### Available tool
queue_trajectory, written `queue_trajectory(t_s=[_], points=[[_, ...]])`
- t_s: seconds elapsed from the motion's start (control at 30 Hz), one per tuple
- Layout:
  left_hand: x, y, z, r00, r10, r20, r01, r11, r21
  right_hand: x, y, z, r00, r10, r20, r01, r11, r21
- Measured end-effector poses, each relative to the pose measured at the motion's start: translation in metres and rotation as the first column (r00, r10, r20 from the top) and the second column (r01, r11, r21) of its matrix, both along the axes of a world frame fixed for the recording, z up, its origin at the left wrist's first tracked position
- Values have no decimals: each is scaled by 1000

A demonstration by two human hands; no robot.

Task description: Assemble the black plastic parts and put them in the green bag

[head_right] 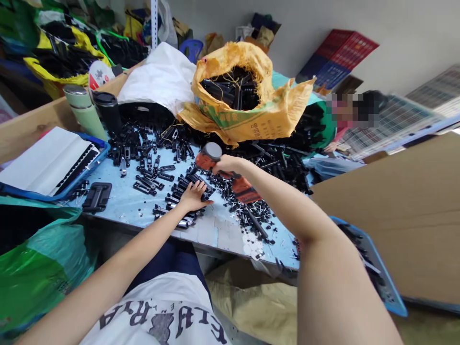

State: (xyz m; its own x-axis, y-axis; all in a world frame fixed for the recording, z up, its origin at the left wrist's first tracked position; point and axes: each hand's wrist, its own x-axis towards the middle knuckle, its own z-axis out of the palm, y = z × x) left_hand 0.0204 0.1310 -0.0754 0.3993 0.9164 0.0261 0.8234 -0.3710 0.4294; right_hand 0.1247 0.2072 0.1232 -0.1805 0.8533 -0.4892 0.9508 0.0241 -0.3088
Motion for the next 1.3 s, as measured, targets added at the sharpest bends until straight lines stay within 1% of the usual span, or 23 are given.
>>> queue_trajectory(t_s=[0.07,0.13,0.2,0.27,0.33,0.4,0.53,0.67,0.77,0.93,1.13,1.3], points=[[-1,0,-3,1000,10,10,-10,999,30,-29,18,0,989,37,142,-32,999,-41],[0,0,-6,1000,16,23,-17,999,47,-48,31,4,963,97,252,-83,995,-63],[0,1,-8,999,14,38,-15,999,44,-60,43,8,926,175,335,-152,984,-95],[1,2,-11,999,6,52,-9,999,41,-65,52,11,889,253,382,-215,967,-139],[1,3,-12,998,0,62,-3,999,44,-68,56,12,870,294,395,-252,955,-157],[1,3,-13,998,4,65,-7,999,42,-70,52,13,870,298,392,-263,954,-141],[1,4,-14,997,4,73,-5,1000,12,-76,29,19,885,287,366,-257,958,-130],[-1,4,-12,995,-3,97,-1,1000,31,-84,11,24,897,294,331,-255,954,-156],[-1,5,-10,994,3,106,-6,1000,27,-87,9,26,893,294,340,-258,955,-146],[-1,8,-9,995,-15,103,16,1000,-16,-85,12,24,860,315,402,-288,949,-127],[1,8,-12,995,-2,99,1,1000,10,-84,8,20,875,314,368,-291,949,-119],[2,6,-14,997,1,76,-2,1000,15,-88,6,12,865,373,336,-339,928,-157]])
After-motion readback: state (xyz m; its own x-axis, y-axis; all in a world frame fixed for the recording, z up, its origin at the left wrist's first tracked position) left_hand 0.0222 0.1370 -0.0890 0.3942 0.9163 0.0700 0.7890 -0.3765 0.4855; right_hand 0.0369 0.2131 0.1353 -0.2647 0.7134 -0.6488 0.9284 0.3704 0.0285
